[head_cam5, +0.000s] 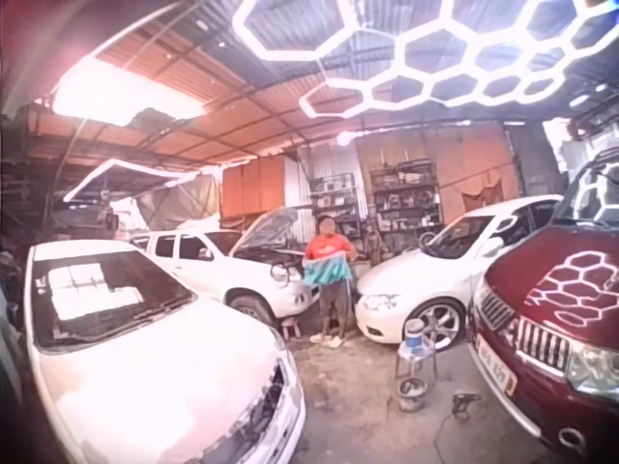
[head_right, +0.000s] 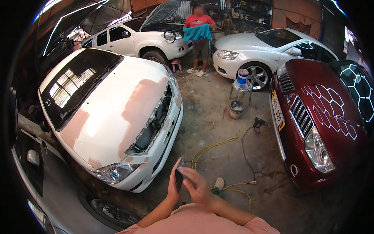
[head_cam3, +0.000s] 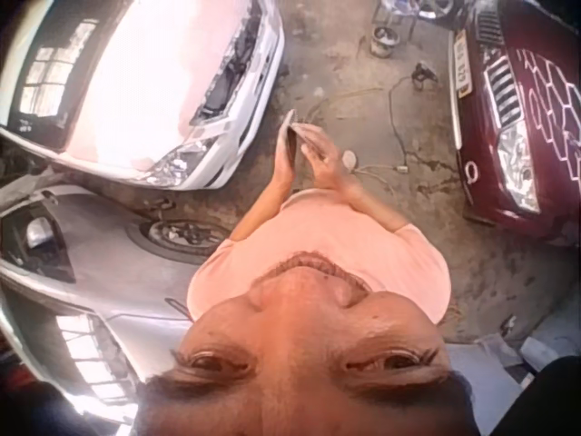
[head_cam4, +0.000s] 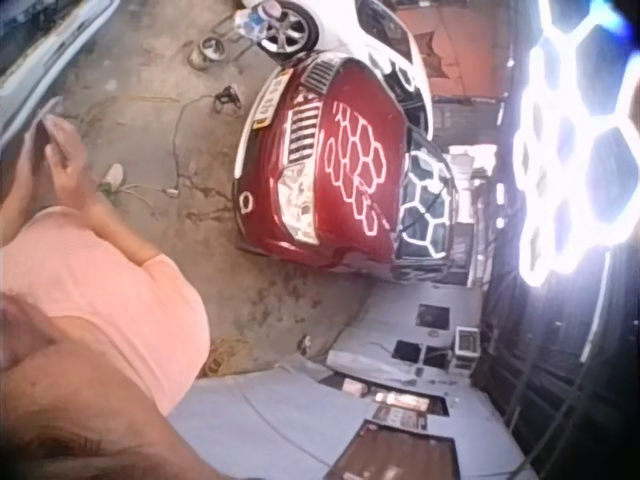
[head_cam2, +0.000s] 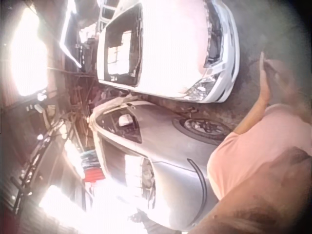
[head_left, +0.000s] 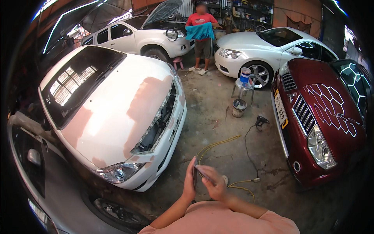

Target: The person uses pieces of sandpaper to sand down patches of body filler on the front bumper and hood area of a white car.

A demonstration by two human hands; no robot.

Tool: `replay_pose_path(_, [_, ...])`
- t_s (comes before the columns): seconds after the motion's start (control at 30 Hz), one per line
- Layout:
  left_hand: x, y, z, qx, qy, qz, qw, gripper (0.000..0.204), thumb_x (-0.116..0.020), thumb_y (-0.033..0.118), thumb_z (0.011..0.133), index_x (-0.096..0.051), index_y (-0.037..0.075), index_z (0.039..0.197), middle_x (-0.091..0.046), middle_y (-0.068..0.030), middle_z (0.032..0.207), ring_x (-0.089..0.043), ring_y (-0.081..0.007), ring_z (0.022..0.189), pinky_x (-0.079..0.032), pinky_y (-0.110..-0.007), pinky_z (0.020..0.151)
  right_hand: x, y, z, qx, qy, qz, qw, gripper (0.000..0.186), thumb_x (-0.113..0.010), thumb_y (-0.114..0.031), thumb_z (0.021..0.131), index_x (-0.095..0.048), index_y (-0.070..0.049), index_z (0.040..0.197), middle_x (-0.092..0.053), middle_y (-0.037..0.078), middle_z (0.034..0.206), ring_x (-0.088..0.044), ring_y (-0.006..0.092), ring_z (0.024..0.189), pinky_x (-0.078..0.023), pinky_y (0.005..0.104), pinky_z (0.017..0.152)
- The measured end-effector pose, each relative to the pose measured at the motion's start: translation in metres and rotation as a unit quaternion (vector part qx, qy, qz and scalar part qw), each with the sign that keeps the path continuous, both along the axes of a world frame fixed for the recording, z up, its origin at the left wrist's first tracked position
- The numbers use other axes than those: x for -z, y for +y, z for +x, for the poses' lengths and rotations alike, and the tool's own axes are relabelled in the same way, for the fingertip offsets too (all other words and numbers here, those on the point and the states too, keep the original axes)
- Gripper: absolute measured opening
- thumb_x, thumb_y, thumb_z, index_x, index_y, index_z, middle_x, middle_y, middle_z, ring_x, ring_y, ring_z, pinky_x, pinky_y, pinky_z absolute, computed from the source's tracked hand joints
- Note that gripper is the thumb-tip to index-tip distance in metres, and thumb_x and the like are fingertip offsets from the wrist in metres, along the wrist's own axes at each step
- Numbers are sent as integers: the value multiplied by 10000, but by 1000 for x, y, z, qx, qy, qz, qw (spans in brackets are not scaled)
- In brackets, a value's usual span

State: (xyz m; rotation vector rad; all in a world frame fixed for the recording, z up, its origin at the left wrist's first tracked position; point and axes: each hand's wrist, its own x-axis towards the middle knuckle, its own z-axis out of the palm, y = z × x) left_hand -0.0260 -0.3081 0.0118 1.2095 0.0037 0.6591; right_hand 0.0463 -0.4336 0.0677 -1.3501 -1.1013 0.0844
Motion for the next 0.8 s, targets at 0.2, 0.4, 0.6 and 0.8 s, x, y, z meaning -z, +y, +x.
replay_pose_path(0.2, [-16,19,-10,168,182,178,952,827,-588,26,913,-153,36,1616,-290,-158,1613,-324,-212,1455,-243,-353,1202,-11,-17,13,-22,-140,-65,988,376,-653,-75,918,-628,-36,1291,-636,148,1328,-629,333,1195,-507,420,1012])
replay_pose_path(0.4, [-9,5,-13,82,190,88,974,829,-588,-43,877,-194,20,1603,-377,-148,1576,-381,-233,1451,-287,-307,1176,-2,-12,11,43,-208,-39,976,388,-684,-45,858,-647,-12,1243,-676,174,1228,-665,367,1107,-550,439,958])
replay_pose_path(0.6, [-17,14,-21,48,194,217,955,762,-499,-91,860,-273,17,1579,-479,-172,1496,-469,-235,1376,-339,-317,1141,1,-7,-6,15,-239,-31,970,369,-659,-49,881,-647,-16,1248,-677,173,1231,-664,371,1101,-547,438,956])
replay_pose_path(0.8, [-24,3,-32,-8,171,181,968,702,-546,-31,898,-333,47,1562,-524,-174,1445,-509,-235,1335,-340,-310,1142,12,6,11,124,-147,-87,977,326,-653,-80,902,-669,-40,1225,-685,139,1230,-664,334,1127,-547,428,947])
